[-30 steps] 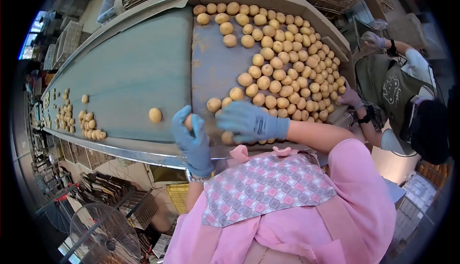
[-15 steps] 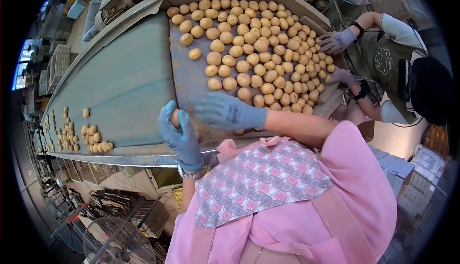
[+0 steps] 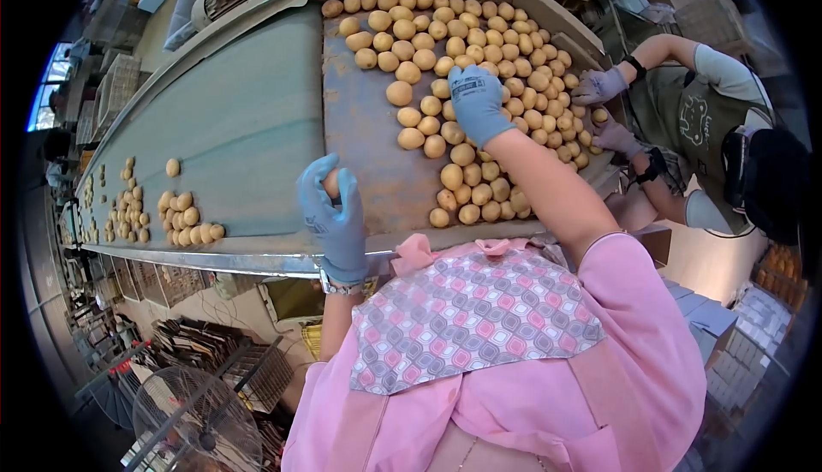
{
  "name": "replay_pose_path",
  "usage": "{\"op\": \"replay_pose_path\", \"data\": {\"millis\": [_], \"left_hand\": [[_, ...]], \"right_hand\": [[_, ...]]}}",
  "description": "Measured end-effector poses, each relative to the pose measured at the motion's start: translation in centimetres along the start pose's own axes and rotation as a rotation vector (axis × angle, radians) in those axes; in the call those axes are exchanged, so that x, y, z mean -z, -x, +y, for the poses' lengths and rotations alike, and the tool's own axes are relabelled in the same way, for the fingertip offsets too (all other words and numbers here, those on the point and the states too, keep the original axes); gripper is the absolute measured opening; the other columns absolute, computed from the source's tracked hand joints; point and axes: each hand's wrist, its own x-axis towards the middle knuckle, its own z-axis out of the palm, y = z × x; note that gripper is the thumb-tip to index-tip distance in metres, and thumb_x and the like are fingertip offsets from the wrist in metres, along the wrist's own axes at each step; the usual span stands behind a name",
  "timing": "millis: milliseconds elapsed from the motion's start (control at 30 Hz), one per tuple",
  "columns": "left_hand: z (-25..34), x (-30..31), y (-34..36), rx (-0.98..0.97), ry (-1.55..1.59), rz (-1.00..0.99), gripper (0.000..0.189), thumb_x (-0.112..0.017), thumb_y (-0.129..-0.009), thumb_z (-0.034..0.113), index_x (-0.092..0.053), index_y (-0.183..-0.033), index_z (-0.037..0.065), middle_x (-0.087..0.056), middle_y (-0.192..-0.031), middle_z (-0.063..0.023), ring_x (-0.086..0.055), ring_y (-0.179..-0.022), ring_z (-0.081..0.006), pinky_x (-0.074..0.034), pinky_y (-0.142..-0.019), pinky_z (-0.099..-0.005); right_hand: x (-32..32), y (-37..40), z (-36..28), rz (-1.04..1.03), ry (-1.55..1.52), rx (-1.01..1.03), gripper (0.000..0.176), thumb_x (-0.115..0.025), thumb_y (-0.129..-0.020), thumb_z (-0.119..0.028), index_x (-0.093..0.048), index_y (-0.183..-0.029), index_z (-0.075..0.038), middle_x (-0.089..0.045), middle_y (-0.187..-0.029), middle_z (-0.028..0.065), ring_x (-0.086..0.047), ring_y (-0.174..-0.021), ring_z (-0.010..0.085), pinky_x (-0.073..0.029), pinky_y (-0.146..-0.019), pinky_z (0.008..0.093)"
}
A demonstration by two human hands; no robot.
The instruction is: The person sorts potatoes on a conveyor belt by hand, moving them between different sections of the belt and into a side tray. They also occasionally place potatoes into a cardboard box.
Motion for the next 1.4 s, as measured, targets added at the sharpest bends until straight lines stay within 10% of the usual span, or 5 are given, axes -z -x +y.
{"op": "replay_pose_path", "data": {"millis": [600, 700, 933, 1167, 1400], "left_hand": [[0.8, 2.1, -0.5, 0.173, 0.209, 0.13, 0.027, -0.067, -0.1, 0.006, -0.064, -0.126, 0.0, -0.064, -0.127, -0.0123, -0.061, -0.117, -0.0248, -0.048, -0.106, -0.0391], [1.0, 4.2, -0.4, 0.028, 0.231, 0.363, 0.028, -0.062, -0.105, 0.01, -0.06, -0.131, -0.002, -0.065, -0.11, -0.0086, -0.06, -0.085, -0.0124, -0.051, -0.076, -0.027], [-11.4, 21.6, 7.5, 0.434, 0.14, 1.148, 0.032, -0.059, -0.11, 0.028, -0.063, -0.12, -0.002, -0.068, -0.102, -0.0103, -0.062, -0.081, -0.0178, -0.054, -0.07, -0.0316], [-32.8, 27.1, 24.5, 1.269, -0.239, 0.761, 0.049, -0.064, -0.107, 0.03, -0.056, -0.14, -0.006, -0.066, -0.126, -0.0213, -0.063, -0.109, -0.0284, -0.052, -0.093, -0.0417], [-17.7, 26.0, 7.5, 0.516, -0.297, 0.922, 0.06, -0.06, -0.107, 0.028, -0.044, -0.152, -0.009, -0.054, -0.148, -0.0257, -0.055, -0.136, -0.0328, -0.045, -0.115, -0.0432]], "right_hand": [[7.3, -4.2, 12.0, 0.662, -0.234, 0.538, 0.025, -0.074, -0.088, -0.017, -0.068, -0.112, -0.015, -0.069, -0.098, 0.0077, -0.07, -0.084, 0.0271, -0.058, -0.072, 0.0405], [12.1, -9.0, 16.1, 1.181, -0.171, 0.21, 0.036, -0.073, -0.09, -0.017, -0.067, -0.125, -0.014, -0.068, -0.107, 0.0073, -0.068, -0.096, 0.0276, -0.057, -0.08, 0.0413], [4.1, 9.5, 6.4, 0.34, -0.483, 0.672, 0.034, -0.072, -0.09, -0.015, -0.069, -0.123, -0.014, -0.071, -0.106, 0.0061, -0.069, -0.095, 0.0269, -0.056, -0.078, 0.0393], [6.3, 14.9, 3.9, 0.181, -0.649, 0.678, 0.029, -0.071, -0.091, -0.015, -0.071, -0.12, -0.014, -0.072, -0.105, 0.0045, -0.068, -0.089, 0.0234, -0.053, -0.078, 0.0385], [6.1, 16.1, -2.2, 0.03, -0.341, 0.909, 0.037, -0.067, -0.091, -0.02, -0.066, -0.128, -0.015, -0.064, -0.122, 0.0043, -0.064, -0.097, 0.0231, -0.049, -0.082, 0.0396]]}}
